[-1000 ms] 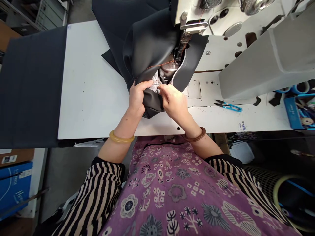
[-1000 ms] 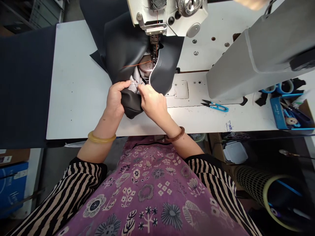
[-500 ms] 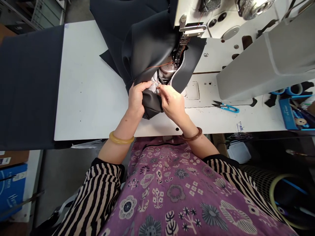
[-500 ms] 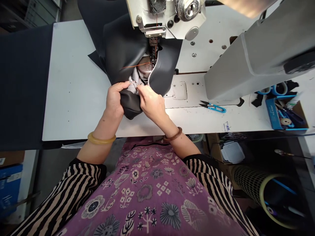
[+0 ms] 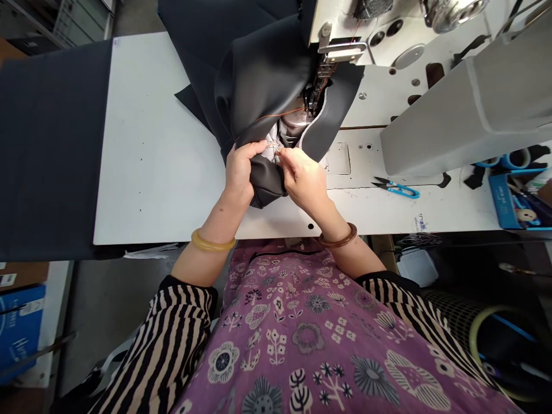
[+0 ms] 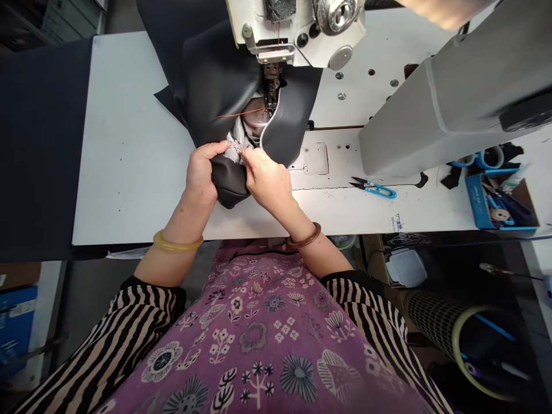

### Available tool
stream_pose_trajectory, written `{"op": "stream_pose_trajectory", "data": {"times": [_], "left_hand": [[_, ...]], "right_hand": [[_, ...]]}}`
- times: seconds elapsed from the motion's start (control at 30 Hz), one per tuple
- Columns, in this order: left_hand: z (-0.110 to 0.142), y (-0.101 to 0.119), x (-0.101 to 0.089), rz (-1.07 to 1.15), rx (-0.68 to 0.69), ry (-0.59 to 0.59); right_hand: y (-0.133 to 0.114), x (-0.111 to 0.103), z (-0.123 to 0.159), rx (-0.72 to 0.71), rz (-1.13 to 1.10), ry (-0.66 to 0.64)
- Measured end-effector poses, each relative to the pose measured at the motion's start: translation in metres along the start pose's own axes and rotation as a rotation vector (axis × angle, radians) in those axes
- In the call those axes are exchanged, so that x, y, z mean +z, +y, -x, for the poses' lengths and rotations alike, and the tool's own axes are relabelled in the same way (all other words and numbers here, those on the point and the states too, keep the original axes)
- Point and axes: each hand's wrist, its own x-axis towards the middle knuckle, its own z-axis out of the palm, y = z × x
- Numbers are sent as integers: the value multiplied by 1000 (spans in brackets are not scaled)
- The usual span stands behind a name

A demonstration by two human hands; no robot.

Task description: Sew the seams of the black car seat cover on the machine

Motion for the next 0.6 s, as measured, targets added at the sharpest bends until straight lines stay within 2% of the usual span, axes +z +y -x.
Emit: {"op": "stream_pose_trajectory", "data": {"times": [0.2,0.47,0.6], "left_hand": [[2,1,2,-25,18,-2],[1,-1,3,19,0,-12],[0,-2,2,30,-18,-25]], "right_hand": [[0,9,1,21,-14,62],[9,26,-2,10,-209,136],[11,26,-2,1,-266,186]]}}
